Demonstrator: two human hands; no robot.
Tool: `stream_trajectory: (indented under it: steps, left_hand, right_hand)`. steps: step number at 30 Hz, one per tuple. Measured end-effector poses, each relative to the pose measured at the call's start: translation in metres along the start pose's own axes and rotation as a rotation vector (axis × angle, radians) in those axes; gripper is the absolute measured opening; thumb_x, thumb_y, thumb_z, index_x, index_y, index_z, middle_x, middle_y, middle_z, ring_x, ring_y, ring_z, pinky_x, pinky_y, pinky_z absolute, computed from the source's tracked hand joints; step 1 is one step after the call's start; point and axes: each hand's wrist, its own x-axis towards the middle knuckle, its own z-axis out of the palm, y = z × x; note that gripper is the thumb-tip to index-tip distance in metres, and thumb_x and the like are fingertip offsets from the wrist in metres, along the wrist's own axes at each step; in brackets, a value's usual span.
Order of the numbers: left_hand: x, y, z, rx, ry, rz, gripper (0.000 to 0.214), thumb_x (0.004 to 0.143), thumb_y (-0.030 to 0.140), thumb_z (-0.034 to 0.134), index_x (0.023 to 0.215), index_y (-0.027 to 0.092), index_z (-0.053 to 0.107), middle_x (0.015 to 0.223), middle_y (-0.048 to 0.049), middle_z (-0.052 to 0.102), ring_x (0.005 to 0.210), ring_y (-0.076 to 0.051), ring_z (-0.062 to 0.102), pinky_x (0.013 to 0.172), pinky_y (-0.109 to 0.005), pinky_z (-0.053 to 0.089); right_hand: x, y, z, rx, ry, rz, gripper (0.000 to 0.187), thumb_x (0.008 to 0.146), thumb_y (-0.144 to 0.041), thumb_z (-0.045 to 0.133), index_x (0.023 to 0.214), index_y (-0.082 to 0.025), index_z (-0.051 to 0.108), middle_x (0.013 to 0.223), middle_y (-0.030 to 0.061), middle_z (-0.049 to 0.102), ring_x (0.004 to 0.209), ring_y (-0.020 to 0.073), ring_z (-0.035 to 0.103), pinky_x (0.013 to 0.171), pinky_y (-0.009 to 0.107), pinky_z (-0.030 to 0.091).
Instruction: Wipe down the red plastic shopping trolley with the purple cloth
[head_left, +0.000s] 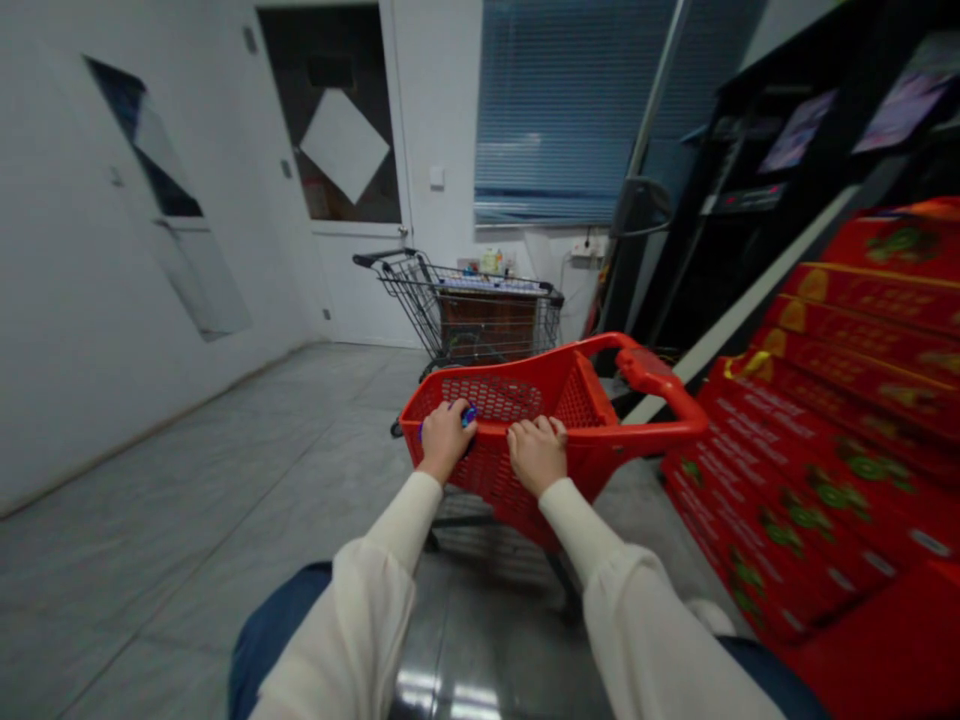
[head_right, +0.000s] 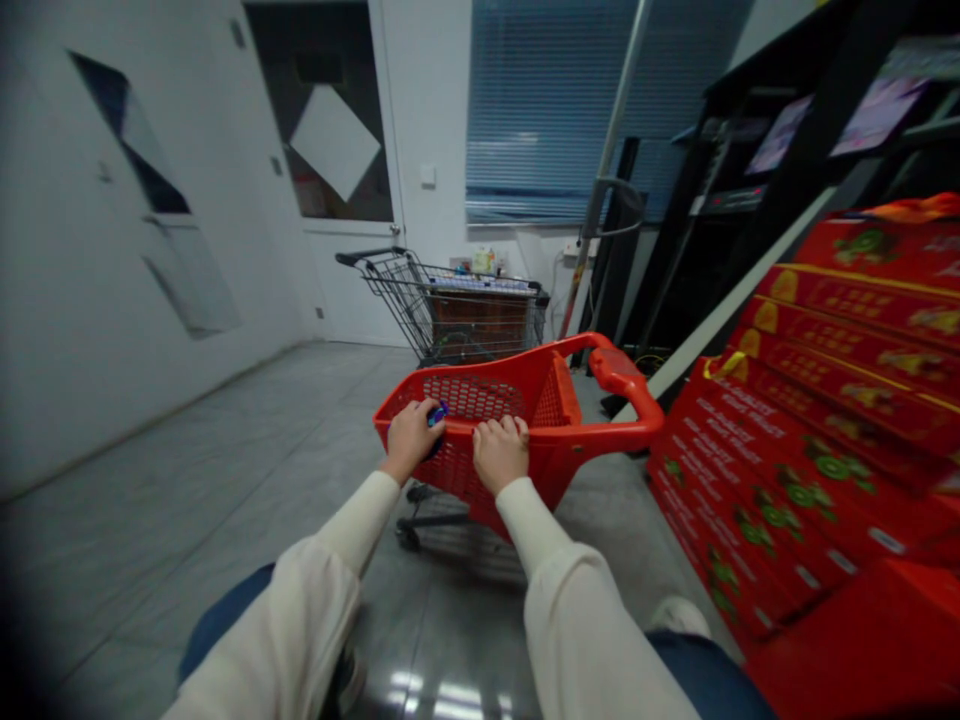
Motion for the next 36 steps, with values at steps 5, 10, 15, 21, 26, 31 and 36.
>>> stream_trajectory:
  steps: [5,10,15,21,26,31,36]
  left_hand:
    - [-0.013,0.020,-0.003,-0.090,0.004,0.082,0.028,0.090,0.037,0.059,0.115,0.027,0.064,0.106,-0.0053,0.065,0.095,-0.019,0.063,0.084,-0.028,0.045]
    - [-0.017,-0.002,-0.009,-0.093,0.009,0.086,0.030,0.091,0.036,0.058,0.119,0.027,0.064,0.108,-0.0053,0.064,0.098,-0.019,0.062,0.087,-0.027,0.045]
    - [-0.014,-0.029,-0.014,-0.025,0.010,-0.005,0.031,0.090,0.037,0.059,0.119,0.028,0.064,0.107,-0.0056,0.065,0.097,-0.020,0.062,0.085,-0.029,0.044]
    - [-0.020,0.012,-0.008,-0.080,0.025,-0.001,0.029,0.092,0.040,0.056,0.116,0.027,0.065,0.106,-0.0063,0.065,0.096,-0.021,0.062,0.085,-0.030,0.044]
    - [-0.026,0.026,-0.004,-0.113,0.018,0.144,0.031,0.091,0.038,0.059,0.120,0.028,0.063,0.112,-0.0055,0.063,0.102,-0.021,0.059,0.088,-0.030,0.043]
    - [-0.029,-0.012,-0.010,-0.017,0.037,0.044,0.035,0.092,0.037,0.057,0.126,0.027,0.061,0.115,-0.0078,0.061,0.102,-0.023,0.058,0.088,-0.033,0.043]
    - [-0.028,0.000,-0.008,-0.014,0.056,-0.083,0.034,0.092,0.036,0.057,0.124,0.026,0.062,0.112,-0.0085,0.062,0.100,-0.024,0.059,0.088,-0.034,0.043]
  right_hand:
    - [0.002,-0.011,0.000,-0.016,-0.041,-0.011,0.034,0.101,-0.029,0.039,0.088,-0.022,0.070,0.092,0.0050,0.072,0.098,0.0204,0.051,0.101,0.040,0.016]
    - [0.003,-0.007,-0.007,-0.075,-0.103,-0.044,0.036,0.102,-0.031,0.036,0.096,-0.022,0.070,0.096,0.0083,0.070,0.098,0.0221,0.053,0.093,0.039,0.022]
    - [0.005,0.005,-0.022,-0.158,-0.069,-0.016,0.036,0.100,-0.033,0.040,0.087,-0.020,0.072,0.094,0.0103,0.071,0.098,0.0250,0.053,0.097,0.041,0.022]
    - [0.004,0.009,-0.021,-0.114,-0.093,-0.048,0.035,0.100,-0.031,0.039,0.089,-0.020,0.071,0.093,0.0097,0.072,0.094,0.0228,0.053,0.091,0.041,0.022]
    - [0.003,0.013,-0.020,-0.123,-0.086,-0.029,0.036,0.100,-0.032,0.039,0.091,-0.020,0.071,0.093,0.0106,0.072,0.092,0.0226,0.054,0.088,0.041,0.023]
    - [0.003,0.014,-0.022,-0.160,-0.097,-0.014,0.035,0.100,-0.033,0.041,0.089,-0.019,0.072,0.091,0.0118,0.071,0.089,0.0237,0.056,0.085,0.041,0.023]
    - [0.006,0.012,-0.021,-0.149,-0.103,0.000,0.033,0.098,-0.033,0.043,0.090,-0.020,0.072,0.092,0.0118,0.072,0.090,0.0242,0.057,0.084,0.042,0.023]
